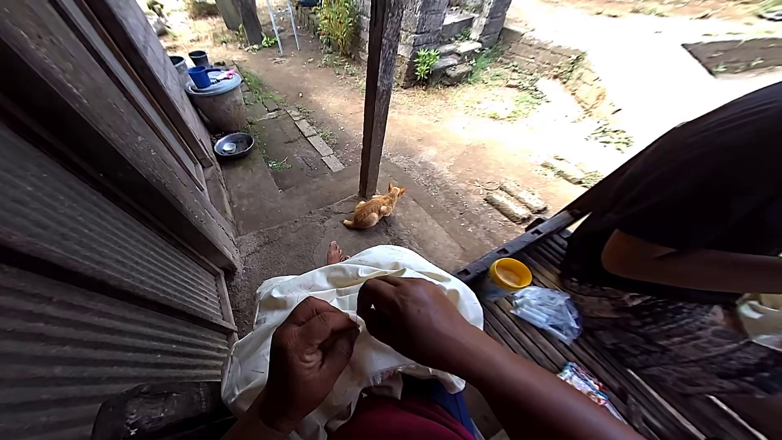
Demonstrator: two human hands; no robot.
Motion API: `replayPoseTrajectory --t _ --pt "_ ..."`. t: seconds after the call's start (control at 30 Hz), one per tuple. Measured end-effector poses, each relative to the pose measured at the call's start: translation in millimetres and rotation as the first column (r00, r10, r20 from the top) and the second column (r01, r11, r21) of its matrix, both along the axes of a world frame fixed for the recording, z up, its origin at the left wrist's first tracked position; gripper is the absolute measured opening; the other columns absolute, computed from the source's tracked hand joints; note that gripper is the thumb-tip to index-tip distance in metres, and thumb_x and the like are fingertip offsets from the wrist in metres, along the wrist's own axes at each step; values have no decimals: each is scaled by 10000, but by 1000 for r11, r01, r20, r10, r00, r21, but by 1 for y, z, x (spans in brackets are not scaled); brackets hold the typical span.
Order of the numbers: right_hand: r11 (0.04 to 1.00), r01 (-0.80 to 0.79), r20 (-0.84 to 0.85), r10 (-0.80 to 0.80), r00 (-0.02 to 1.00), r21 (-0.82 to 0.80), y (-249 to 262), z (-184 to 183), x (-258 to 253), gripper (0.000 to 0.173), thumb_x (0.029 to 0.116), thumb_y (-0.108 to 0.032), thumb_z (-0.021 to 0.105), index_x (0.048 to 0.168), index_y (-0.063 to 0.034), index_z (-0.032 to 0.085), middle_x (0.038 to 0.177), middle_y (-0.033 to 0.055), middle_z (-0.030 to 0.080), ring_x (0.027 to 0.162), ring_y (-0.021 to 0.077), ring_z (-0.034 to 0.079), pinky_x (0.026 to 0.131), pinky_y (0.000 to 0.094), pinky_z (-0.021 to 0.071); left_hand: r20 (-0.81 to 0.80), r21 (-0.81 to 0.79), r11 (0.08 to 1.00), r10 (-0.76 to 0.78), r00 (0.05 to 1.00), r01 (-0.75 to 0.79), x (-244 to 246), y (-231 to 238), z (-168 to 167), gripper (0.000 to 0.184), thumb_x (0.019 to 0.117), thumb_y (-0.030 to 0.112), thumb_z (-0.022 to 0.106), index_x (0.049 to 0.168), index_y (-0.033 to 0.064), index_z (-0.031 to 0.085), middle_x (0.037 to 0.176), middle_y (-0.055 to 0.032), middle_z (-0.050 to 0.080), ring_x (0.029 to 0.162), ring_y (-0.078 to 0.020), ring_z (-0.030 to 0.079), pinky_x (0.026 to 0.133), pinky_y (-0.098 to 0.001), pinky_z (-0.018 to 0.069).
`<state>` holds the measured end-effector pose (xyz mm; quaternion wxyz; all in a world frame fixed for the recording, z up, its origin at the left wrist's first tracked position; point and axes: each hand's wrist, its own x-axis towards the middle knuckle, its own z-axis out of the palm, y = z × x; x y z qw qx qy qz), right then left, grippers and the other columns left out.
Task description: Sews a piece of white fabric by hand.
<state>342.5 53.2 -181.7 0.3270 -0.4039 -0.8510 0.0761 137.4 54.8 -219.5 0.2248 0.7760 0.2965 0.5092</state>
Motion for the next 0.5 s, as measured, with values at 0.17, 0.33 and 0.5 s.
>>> replayPoseTrajectory --t 0.17,0.33,0.5 --pt "984 -163 -30 166 986 66 -3 1 1 145 964 -154 587 855 -101 665 716 36 631 628 162 627 523 313 492 -9 -17 1000 -19 1000 19 0 -1 -2 141 962 241 702 974 103 725 941 8 628 897 11 605 780 -122 517" --pt "991 -130 -15 131 991 12 0 -2 5 134 928 -162 612 816 -111 665 686 26 622 592 157 621 487 333 482 6 6 1000 13 1000 -13 -2 3 -1 109 945 209 714 942 100 726 944 9 647 912 -7 624 792 -138 535" --pt "1000 -2 -25 1 1000 -22 -1 -3 1 130 941 -178 592 862 -111 669 717 28 637 602 154 628 503 332 492 6 -18 1000 -12 1000 12 0 -2 -1 79 933 179 723 953 103 729 951 6 643 913 -7 624 789 -133 538"
